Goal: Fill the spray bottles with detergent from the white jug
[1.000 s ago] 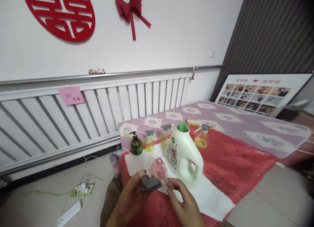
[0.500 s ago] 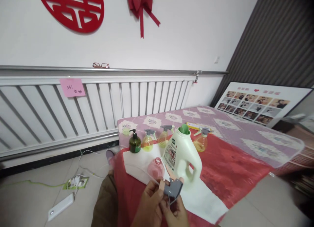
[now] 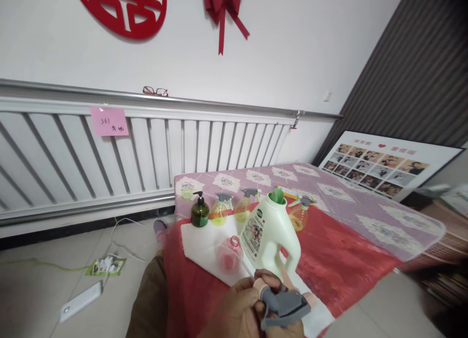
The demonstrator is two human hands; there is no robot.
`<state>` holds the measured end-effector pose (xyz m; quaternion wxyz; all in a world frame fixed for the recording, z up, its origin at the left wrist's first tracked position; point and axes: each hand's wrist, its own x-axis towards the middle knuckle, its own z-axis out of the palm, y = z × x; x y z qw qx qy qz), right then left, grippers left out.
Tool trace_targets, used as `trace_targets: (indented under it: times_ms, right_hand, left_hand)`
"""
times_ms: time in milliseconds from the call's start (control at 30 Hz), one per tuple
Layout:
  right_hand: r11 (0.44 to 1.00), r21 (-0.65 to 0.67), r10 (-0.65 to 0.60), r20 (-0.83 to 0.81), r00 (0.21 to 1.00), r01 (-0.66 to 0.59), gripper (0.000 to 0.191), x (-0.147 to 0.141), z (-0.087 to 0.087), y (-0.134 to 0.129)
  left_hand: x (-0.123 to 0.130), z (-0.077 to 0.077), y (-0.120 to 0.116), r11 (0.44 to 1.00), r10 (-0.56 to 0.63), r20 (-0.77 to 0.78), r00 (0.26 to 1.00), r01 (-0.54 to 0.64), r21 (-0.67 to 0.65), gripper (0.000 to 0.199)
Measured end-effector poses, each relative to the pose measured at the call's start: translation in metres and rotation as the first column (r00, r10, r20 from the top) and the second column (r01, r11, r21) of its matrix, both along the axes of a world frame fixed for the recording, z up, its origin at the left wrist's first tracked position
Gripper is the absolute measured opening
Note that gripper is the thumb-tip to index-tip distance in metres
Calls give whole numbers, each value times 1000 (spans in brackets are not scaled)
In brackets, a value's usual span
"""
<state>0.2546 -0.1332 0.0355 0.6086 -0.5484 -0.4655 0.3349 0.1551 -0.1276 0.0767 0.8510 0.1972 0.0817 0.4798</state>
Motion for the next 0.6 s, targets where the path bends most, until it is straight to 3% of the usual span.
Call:
trace_targets:
  times_ms: [133,200,233,300,367,400,433,500,600]
  right_hand:
    - [998,-35,-42,78,996,45,42,16,17,9]
    - [995,-27,-98,89,991,101,41,27,29,18]
    - [993,4,-119,92,989,119,40,32,35,24]
    - [988,86,-135,93,987,127,39,41,50,36]
    - [986,125,-126,103,987,113,38,46,65,46]
    - [987,129,-108,118,987,93,38,46,72,50]
    - [988,137,-91,136,986,72,38,46,78,54]
    - [987,160,-42,178,983,13,37,44,88,61]
    - [980,185,29,234,972,-74,33,38,96,71]
  left_hand:
    - [2,-11,3,1000,-16,-50,999,16,-8,38]
    - [1,-26,6,999,35,-215,976,-26,44,41]
    - [0,-34,8,991,120,-332,936,-95,92,38]
    - [-7,-53,13,934,358,-567,742,-284,217,30]
    - [-17,-71,22,808,563,-682,467,-484,336,32]
    - [-22,-79,27,750,625,-694,357,-522,406,37]
    - [-26,-86,33,697,674,-691,260,-535,478,44]
    - [-32,-99,45,646,720,-687,103,-462,608,61]
    - [-34,-113,63,679,689,-720,-76,-279,679,77]
